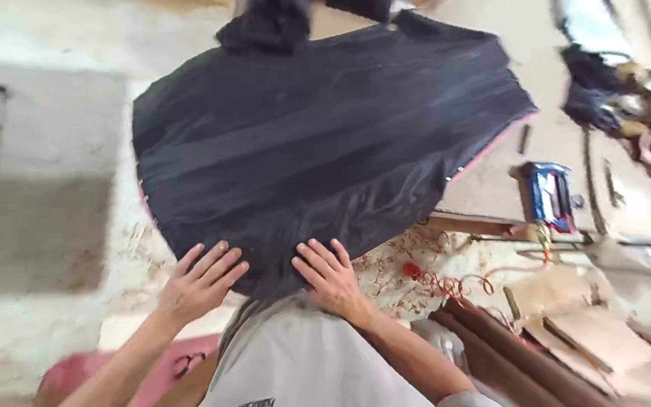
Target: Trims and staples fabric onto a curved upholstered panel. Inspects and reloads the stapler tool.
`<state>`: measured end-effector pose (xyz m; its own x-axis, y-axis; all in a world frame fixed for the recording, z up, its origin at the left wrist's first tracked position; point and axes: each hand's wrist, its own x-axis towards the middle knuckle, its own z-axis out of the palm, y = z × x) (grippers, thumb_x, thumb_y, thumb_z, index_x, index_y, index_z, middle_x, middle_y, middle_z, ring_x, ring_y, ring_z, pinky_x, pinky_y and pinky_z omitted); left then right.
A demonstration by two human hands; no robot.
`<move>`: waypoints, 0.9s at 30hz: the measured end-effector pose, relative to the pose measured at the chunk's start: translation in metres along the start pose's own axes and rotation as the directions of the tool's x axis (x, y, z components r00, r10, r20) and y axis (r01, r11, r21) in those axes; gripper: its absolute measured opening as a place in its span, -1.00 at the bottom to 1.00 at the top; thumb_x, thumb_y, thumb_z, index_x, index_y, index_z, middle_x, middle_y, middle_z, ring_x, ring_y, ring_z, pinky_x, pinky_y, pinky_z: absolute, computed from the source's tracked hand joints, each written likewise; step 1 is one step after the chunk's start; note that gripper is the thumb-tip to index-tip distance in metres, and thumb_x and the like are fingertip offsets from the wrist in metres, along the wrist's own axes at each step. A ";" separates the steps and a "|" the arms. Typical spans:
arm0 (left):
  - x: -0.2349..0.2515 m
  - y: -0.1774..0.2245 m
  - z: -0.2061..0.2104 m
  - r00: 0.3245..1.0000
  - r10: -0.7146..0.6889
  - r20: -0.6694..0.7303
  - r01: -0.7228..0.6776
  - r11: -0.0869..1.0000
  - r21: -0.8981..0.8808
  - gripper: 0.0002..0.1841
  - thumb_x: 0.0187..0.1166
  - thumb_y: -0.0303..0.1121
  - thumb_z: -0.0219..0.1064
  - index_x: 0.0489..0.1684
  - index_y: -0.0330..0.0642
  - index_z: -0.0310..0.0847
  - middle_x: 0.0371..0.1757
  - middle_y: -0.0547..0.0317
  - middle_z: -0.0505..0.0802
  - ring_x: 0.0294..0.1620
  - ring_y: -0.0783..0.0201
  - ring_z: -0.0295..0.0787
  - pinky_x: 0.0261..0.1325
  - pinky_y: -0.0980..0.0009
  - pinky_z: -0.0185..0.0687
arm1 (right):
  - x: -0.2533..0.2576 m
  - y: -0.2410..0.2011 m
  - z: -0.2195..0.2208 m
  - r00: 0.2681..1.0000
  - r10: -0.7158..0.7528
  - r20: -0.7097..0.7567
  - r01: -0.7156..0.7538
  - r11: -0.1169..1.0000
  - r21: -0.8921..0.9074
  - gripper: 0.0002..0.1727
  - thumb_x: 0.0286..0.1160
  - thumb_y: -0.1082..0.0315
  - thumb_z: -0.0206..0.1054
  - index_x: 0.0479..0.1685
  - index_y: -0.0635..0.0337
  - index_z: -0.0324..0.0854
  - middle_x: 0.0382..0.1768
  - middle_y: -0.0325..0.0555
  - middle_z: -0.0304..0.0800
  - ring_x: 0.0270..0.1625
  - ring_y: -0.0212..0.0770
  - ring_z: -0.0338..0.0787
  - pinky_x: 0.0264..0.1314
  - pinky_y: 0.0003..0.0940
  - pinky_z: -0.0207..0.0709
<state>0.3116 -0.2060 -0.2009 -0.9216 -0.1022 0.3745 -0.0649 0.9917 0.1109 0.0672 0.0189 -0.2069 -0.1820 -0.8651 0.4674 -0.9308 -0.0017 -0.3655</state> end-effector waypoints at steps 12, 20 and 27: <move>-0.022 -0.042 -0.008 0.941 0.330 -0.071 -0.337 0.916 -0.217 -0.56 0.79 -0.39 0.03 0.61 0.06 0.51 0.69 0.28 0.60 0.84 0.19 0.24 0.87 0.02 -0.05 | -0.016 -0.070 0.028 0.968 0.125 -0.216 -0.141 0.988 -0.060 -0.74 0.67 0.32 0.25 0.05 0.04 0.88 0.23 -0.14 0.91 0.49 -0.11 0.74 0.74 0.00 0.37; -0.028 -0.052 -0.009 0.927 0.372 -0.053 -0.374 0.900 -0.223 -0.55 0.79 -0.36 0.04 0.63 0.07 0.49 0.69 0.25 0.60 0.83 0.15 0.26 0.84 0.02 0.03 | -0.026 -0.085 0.040 0.946 0.158 -0.282 -0.184 0.981 -0.068 -0.77 0.63 0.37 0.30 0.01 0.10 0.90 0.17 -0.09 0.94 0.41 -0.11 0.81 0.68 -0.01 0.46; 0.009 -0.038 -0.049 0.970 0.220 -0.106 -0.243 0.918 -0.315 -0.38 0.75 0.17 -0.12 0.33 -0.05 0.70 0.43 0.12 0.81 0.64 0.11 0.55 0.82 -0.09 0.01 | -0.024 -0.084 0.051 0.921 0.183 -0.345 -0.207 0.978 -0.035 -0.76 0.68 0.34 0.27 -0.03 0.07 0.89 0.16 -0.08 0.94 0.40 -0.10 0.81 0.67 0.00 0.45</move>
<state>0.3248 -0.2482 -0.1564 -0.8673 0.1110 0.4852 0.2846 0.9104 0.3004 0.1658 0.0144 -0.2285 -0.4472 -0.6236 0.6412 -0.8834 0.1954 -0.4260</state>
